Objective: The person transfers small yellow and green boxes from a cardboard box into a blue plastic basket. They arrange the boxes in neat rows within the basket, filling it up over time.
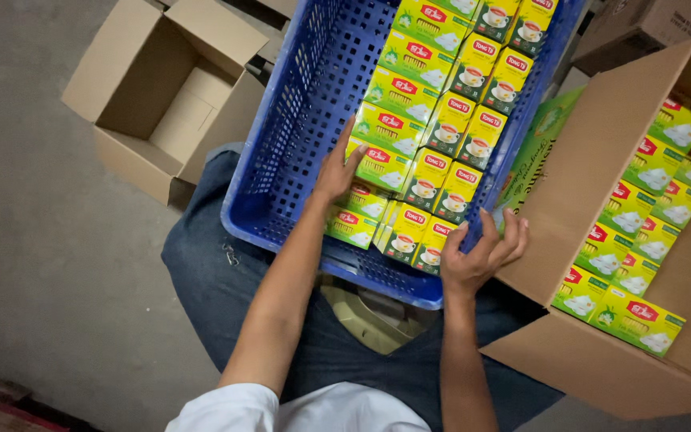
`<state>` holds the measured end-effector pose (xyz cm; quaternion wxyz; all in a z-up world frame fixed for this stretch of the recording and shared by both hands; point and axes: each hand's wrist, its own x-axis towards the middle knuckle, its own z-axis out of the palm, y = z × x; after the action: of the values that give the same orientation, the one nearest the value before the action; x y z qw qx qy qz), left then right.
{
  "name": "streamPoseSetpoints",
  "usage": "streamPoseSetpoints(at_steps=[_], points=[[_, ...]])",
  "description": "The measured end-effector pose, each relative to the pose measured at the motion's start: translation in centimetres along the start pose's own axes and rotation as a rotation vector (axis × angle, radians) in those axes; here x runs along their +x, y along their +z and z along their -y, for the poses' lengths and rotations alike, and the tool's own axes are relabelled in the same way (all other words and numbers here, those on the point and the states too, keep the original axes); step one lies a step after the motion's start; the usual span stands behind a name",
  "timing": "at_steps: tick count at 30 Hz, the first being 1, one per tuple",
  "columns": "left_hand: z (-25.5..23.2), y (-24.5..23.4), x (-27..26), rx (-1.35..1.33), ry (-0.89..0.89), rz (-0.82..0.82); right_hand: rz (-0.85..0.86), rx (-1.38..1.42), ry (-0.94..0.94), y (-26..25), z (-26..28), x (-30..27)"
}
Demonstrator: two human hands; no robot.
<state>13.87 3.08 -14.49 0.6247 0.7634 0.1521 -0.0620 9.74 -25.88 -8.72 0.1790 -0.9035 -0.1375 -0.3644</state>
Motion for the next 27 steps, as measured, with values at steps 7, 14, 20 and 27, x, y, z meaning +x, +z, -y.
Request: streamPoseSetpoints(at_steps=[7,14,20,27], points=[[2.0,0.2,1.1,-0.028,-0.058,0.004,-0.005,-0.036,-0.026,0.5,-0.2,-0.2],[2.8,0.3,1.9,0.006,-0.03,-0.01,0.001,-0.043,-0.009,0.5,-0.2,-0.3],[3.3,0.5,2.4,0.067,-0.02,-0.032,0.023,-0.039,0.008,0.5,-0.4,-0.6],[2.8,0.4,2.7,0.119,-0.006,-0.044,0.024,-0.032,0.016,0.5,-0.4,-0.6]])
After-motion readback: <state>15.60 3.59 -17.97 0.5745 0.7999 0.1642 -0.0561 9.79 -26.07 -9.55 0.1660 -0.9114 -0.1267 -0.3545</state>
